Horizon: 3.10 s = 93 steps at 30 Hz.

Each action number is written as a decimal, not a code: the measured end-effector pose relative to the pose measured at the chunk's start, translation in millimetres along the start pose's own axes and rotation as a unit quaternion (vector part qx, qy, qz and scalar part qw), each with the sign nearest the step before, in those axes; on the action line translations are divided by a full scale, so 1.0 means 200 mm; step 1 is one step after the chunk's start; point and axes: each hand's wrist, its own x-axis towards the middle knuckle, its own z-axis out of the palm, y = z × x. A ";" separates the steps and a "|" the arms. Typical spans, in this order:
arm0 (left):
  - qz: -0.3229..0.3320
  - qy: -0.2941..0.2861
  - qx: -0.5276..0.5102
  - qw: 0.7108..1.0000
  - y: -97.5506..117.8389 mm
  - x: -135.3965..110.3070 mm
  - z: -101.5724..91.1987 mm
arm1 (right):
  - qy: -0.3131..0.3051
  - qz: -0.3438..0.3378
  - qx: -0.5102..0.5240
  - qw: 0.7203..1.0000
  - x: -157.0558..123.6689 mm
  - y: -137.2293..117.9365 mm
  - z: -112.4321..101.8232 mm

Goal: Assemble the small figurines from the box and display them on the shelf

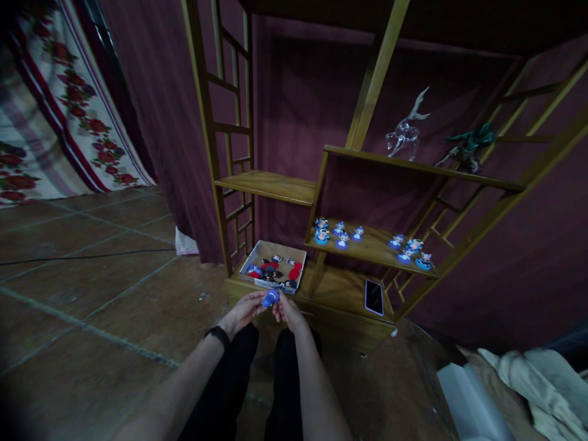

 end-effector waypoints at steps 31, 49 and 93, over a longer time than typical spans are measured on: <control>0.034 0.062 0.061 0.996 -0.07 0.03 0.02 | 0.085 -0.101 -0.006 0.991 0.02 0.01 0.06; 0.030 0.057 0.088 0.994 -0.07 0.04 0.03 | 0.098 -0.095 -0.007 0.991 0.06 0.04 0.04; 0.085 0.040 0.154 0.984 -0.13 0.09 0.01 | 0.128 -0.152 0.042 0.979 0.04 0.03 0.06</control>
